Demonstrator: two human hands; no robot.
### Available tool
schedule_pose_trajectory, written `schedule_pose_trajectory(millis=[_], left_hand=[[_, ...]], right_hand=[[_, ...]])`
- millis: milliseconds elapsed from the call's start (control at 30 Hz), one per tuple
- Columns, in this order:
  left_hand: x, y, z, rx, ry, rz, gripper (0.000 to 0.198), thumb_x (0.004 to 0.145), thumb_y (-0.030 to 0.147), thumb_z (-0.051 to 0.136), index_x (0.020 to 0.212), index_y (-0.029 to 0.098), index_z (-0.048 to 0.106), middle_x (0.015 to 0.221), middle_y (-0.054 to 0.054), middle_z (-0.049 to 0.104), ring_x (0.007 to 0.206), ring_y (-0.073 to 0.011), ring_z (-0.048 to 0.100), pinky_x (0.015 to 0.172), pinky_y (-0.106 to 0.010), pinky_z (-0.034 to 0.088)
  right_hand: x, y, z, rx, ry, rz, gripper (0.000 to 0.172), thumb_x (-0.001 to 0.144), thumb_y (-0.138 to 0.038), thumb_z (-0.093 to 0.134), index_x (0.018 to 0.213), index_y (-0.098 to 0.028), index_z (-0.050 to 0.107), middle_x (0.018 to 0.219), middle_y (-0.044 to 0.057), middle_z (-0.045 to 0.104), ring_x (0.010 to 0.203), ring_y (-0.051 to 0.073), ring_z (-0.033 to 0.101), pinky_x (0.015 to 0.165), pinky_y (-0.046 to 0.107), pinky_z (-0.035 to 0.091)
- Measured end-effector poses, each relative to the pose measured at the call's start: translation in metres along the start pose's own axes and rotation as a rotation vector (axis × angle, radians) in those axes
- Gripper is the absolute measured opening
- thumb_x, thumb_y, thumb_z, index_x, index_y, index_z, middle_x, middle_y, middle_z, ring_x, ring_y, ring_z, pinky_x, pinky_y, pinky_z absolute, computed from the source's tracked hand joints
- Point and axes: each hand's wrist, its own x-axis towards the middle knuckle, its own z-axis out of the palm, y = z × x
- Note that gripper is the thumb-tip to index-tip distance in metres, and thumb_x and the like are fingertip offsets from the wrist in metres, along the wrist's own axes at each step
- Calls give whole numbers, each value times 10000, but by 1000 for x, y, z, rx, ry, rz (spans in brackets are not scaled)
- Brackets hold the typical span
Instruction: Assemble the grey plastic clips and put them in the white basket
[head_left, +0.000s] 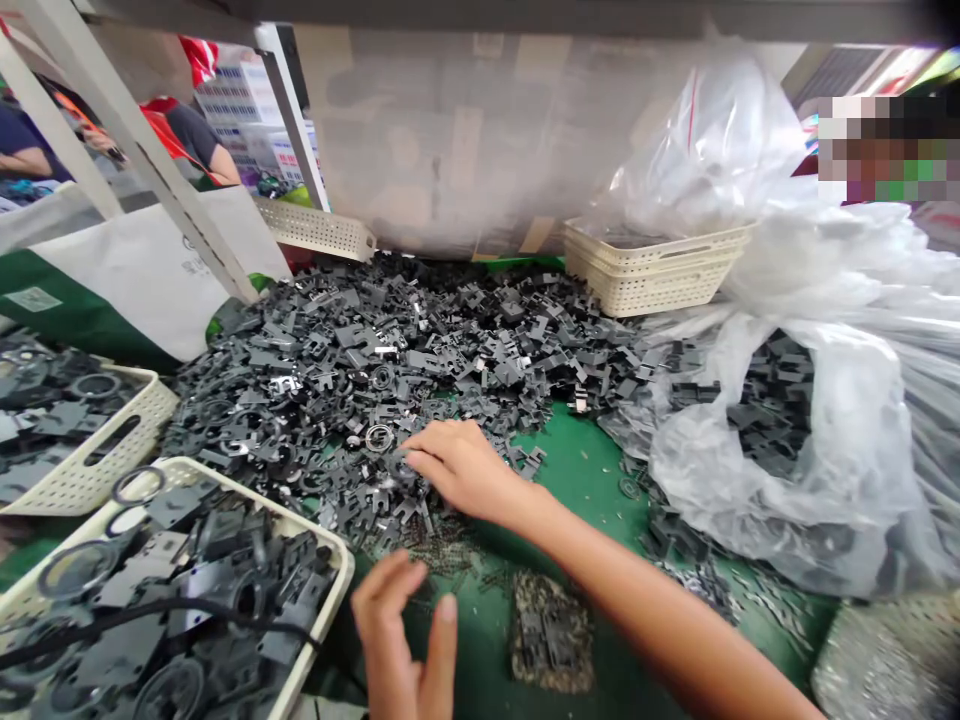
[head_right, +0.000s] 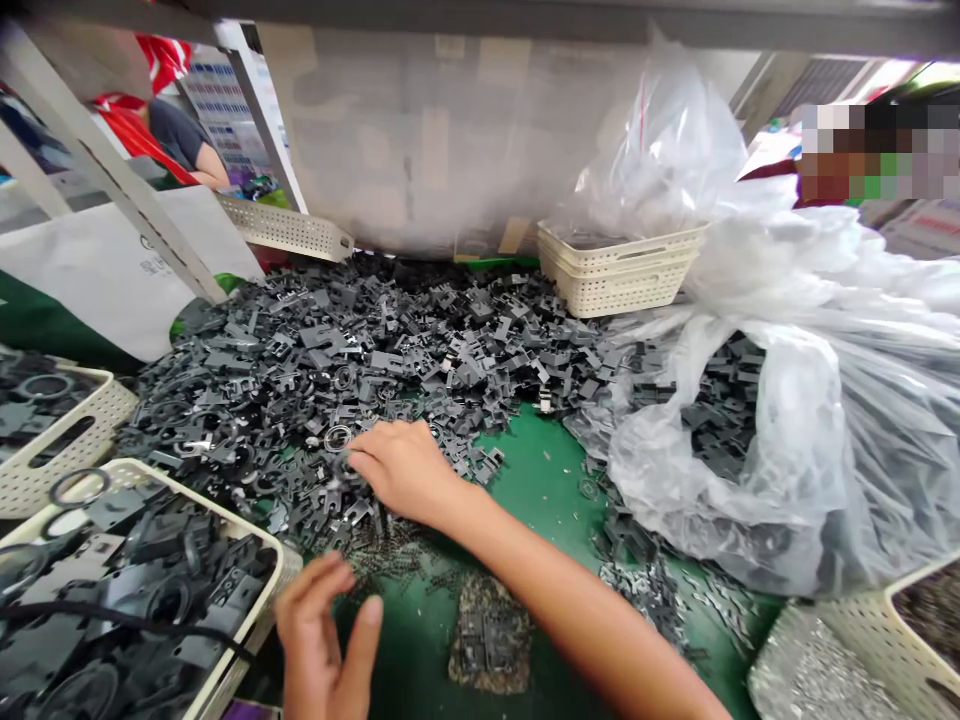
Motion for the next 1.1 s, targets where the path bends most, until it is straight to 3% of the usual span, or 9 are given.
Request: schedule_pose_trajectory(millis=[67,133,233,333,433,567,700,900,1100], left_hand=[[19,4,-4,-39,11,-129,419,840,348,585,1227,228,479,1245,-125,489,1056,-242,539,809,-382,526],[36,12,-4,-143,-210,-283,385,825,436,589,1135,208,572,1139,-101,587,982,-236,584,809,-379,521],[47,30,1,-436,-544,-516,378,785,507,623,990,193,669,944,-55,695,884,-225,637,810,-358,518],[39,46,9,-726,-469,-763,456,770,557,630,1048,199,679,1031,-65,705,911,-208,643,825,-334,513],[23,59,19,-974,-399,-881,494,804,607,555,1097,229,679,1181,-76,657,1098,-228,583,930,-354,473],[8,70,28,-924,-460,-777,467,804,608,546,1064,253,703,1363,-53,523,1197,-288,507,982,-410,443],[6,67,24,-599,-579,-446,437,863,574,470,1106,276,677,1353,-47,490,1225,-277,476,1018,-400,410],[-14,33,17,14,-730,-79,420,827,417,590,1224,282,567,1182,-71,559,1114,-280,493,979,-507,401],[-22,22,20,83,-797,-29,318,842,377,592,1145,279,600,1116,-54,575,1028,-261,506,913,-462,429]], right_hand=[[-26,2,-21,135,-65,-23,205,973,-238,463,1014,-195,660,935,17,688,876,159,586,800,283,371],[-50,0,-34,226,-117,-49,217,975,-223,450,995,-199,665,903,7,688,857,148,595,797,261,390],[-84,-5,-36,240,10,55,200,963,-236,463,1071,-199,628,949,28,673,901,165,585,830,276,391],[-115,-10,-25,235,181,233,162,957,-275,473,1000,-197,608,919,34,649,874,174,560,818,301,375],[-142,-15,-11,395,127,310,268,980,-345,411,870,-194,604,845,18,633,808,163,534,782,301,365],[-164,-13,-1,966,24,415,482,918,-571,434,786,-144,616,726,5,566,682,131,483,642,250,372],[-180,0,-13,1243,-49,503,458,764,-566,662,893,-126,664,718,-15,552,657,109,459,616,230,356],[-205,11,-26,557,44,518,163,802,-203,653,964,-183,639,894,9,630,842,161,534,776,277,392],[-201,4,-4,141,-175,309,196,869,-211,577,1062,-180,586,1071,65,619,990,222,517,916,381,346]])
